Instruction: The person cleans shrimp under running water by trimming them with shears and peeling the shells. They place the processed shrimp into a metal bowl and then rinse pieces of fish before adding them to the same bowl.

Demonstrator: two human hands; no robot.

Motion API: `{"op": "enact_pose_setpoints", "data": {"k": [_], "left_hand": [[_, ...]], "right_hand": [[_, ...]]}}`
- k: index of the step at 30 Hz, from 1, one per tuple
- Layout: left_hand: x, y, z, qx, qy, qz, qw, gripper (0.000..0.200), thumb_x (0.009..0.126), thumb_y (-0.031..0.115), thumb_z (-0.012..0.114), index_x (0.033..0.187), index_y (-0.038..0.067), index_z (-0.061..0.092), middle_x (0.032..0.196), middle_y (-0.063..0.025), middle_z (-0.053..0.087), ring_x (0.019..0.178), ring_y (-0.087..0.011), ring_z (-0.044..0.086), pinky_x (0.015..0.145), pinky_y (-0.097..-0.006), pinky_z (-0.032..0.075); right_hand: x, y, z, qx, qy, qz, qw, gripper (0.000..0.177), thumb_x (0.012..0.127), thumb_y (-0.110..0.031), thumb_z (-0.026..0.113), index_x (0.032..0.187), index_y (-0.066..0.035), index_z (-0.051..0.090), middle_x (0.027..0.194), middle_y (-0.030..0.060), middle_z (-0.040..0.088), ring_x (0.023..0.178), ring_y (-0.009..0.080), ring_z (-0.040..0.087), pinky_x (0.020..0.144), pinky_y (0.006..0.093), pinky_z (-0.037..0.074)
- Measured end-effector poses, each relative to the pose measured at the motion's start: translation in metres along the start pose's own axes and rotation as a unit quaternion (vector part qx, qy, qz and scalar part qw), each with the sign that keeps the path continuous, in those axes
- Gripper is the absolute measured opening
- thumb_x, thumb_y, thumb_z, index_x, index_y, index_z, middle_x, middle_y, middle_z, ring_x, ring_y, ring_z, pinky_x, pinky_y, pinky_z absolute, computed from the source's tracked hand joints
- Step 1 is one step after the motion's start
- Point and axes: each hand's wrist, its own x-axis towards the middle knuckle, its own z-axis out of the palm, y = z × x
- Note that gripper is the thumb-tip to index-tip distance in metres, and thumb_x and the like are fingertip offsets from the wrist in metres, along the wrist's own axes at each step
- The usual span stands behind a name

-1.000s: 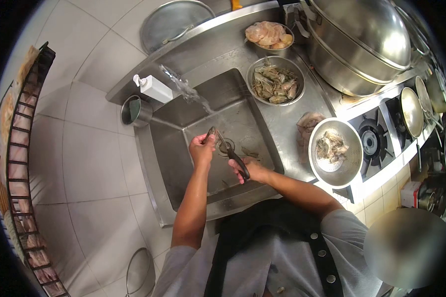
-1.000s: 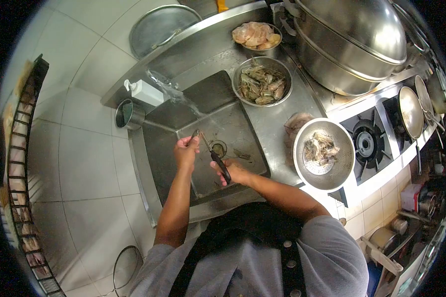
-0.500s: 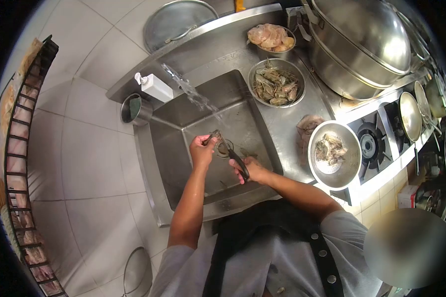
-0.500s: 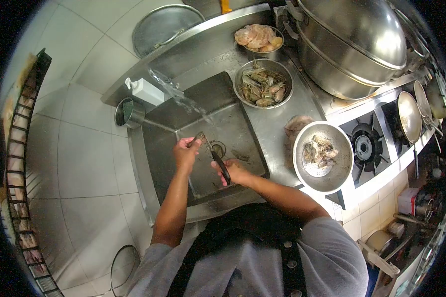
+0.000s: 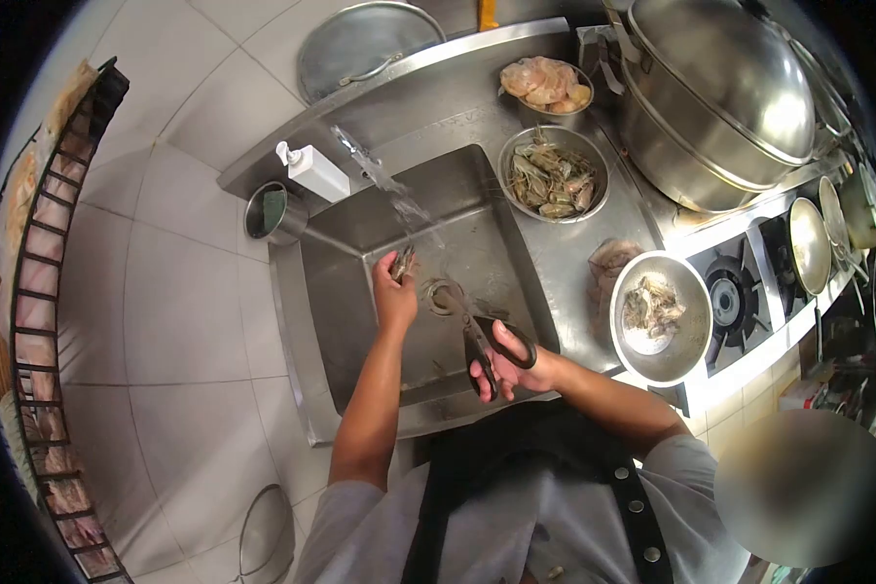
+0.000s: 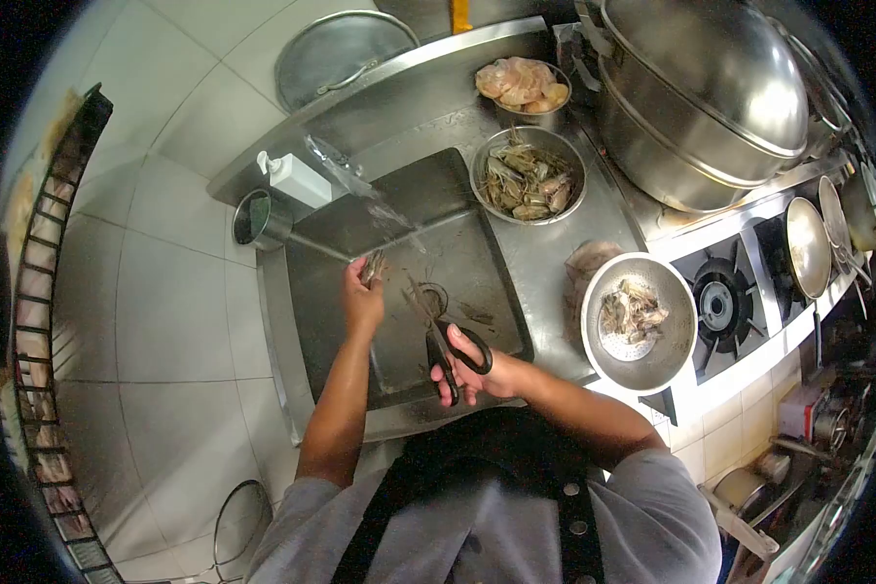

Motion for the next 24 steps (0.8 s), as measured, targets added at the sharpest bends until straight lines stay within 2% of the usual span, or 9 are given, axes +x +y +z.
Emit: {"op": "enact_pose_setpoints", "data": {"k": [1, 5, 7, 11, 13, 17, 20, 23, 24], "left_hand": [[0.000, 0.005, -0.001, 0.016, -0.020, 0.035, 0.999, 0.033, 0.081, 0.001, 0.058, 0.113, 0.000, 0.050, 0.108, -0.0150, 0.053, 0.102, -0.0297, 0.054, 0.090, -0.0374, 0.042], [-0.002, 0.023, -0.010, 0.037, -0.099, 0.078, 0.991, 0.034, 0.080, 0.000, 0.056, 0.113, 0.001, 0.049, 0.111, -0.0178, 0.048, 0.107, -0.0334, 0.049, 0.092, -0.0397, 0.039], [-0.004, 0.029, -0.015, 0.096, -0.143, 0.176, 0.969, 0.032, 0.082, 0.001, 0.056, 0.113, 0.001, 0.048, 0.109, -0.0186, 0.048, 0.107, -0.0360, 0.047, 0.094, -0.0413, 0.037], [-0.009, 0.033, -0.018, 0.073, -0.195, 0.204, 0.957, 0.031, 0.082, 0.000, 0.055, 0.112, 0.001, 0.047, 0.110, -0.0190, 0.047, 0.107, -0.0366, 0.046, 0.095, -0.0428, 0.036], [-0.010, 0.040, -0.021, 0.071, -0.218, 0.227, 0.947, 0.031, 0.082, 0.000, 0.055, 0.112, 0.001, 0.047, 0.110, -0.0187, 0.047, 0.106, -0.0361, 0.046, 0.094, -0.0429, 0.037], [-0.007, 0.035, -0.023, 0.050, -0.221, 0.238, 0.945, 0.030, 0.083, 0.001, 0.055, 0.113, 0.001, 0.047, 0.109, -0.0181, 0.047, 0.106, -0.0358, 0.046, 0.095, -0.0425, 0.037], [-0.001, 0.030, -0.026, 0.059, -0.198, 0.246, 0.947, 0.029, 0.086, 0.005, 0.053, 0.113, 0.001, 0.047, 0.109, -0.0173, 0.047, 0.106, -0.0351, 0.047, 0.095, -0.0410, 0.037], [0.001, 0.014, -0.023, 0.029, -0.183, 0.190, 0.964, 0.027, 0.089, 0.010, 0.052, 0.114, 0.001, 0.047, 0.109, -0.0170, 0.048, 0.105, -0.0339, 0.048, 0.095, -0.0397, 0.038], [0.002, 0.007, -0.021, 0.010, -0.193, 0.170, 0.966, 0.027, 0.092, 0.011, 0.051, 0.116, 0.001, 0.046, 0.111, -0.0137, 0.049, 0.106, -0.0259, 0.049, 0.095, -0.0354, 0.037]], "right_hand": [[0.000, -0.001, 0.000, 0.002, 0.001, -0.003, 1.000, 0.092, 0.075, -0.088, 0.024, 0.100, -0.004, 0.052, 0.078, 0.0075, 0.061, 0.078, 0.0190, 0.064, 0.052, 0.0294, 0.043], [0.002, -0.009, 0.002, 0.040, -0.004, 0.029, 0.999, 0.093, 0.072, -0.090, 0.025, 0.098, -0.005, 0.051, 0.076, 0.0067, 0.059, 0.076, 0.0196, 0.064, 0.045, 0.0291, 0.040], [0.006, -0.015, 0.002, 0.036, 0.015, 0.033, 0.999, 0.093, 0.071, -0.090, 0.026, 0.097, -0.005, 0.051, 0.075, 0.0063, 0.059, 0.075, 0.0196, 0.064, 0.043, 0.0288, 0.039], [0.016, -0.019, -0.004, 0.037, 0.018, 0.042, 0.998, 0.092, 0.072, -0.090, 0.023, 0.093, -0.007, 0.056, 0.074, 0.0066, 0.059, 0.076, 0.0204, 0.065, 0.043, 0.0265, 0.042], [0.019, -0.020, -0.005, 0.072, 0.026, 0.038, 0.996, 0.084, 0.074, -0.087, 0.030, 0.087, -0.008, 0.055, 0.071, 0.0045, 0.058, 0.069, 0.0198, 0.064, 0.042, 0.0265, 0.040], [0.019, -0.021, -0.004, 0.046, 0.079, 0.020, 0.996, 0.077, 0.072, -0.084, 0.045, 0.083, -0.008, 0.053, 0.066, 0.0023, 0.055, 0.062, 0.0165, 0.061, 0.041, 0.0267, 0.035], [0.016, -0.019, 0.004, 0.001, 0.188, -0.012, 0.982, 0.058, 0.082, -0.065, 0.057, 0.075, -0.008, 0.053, 0.055, 0.0013, 0.052, 0.044, 0.0133, 0.054, 0.037, 0.0222, 0.030], [0.016, -0.013, 0.008, -0.015, 0.190, -0.031, 0.981, 0.057, 0.083, -0.064, 0.056, 0.074, -0.008, 0.054, 0.055, 0.0019, 0.054, 0.044, 0.0132, 0.055, 0.035, 0.0224, 0.031], [0.016, -0.011, 0.010, -0.015, 0.190, -0.032, 0.981, 0.057, 0.083, -0.064, 0.056, 0.074, -0.008, 0.054, 0.055, 0.0019, 0.054, 0.044, 0.0132, 0.055, 0.035, 0.0224, 0.031]]}}
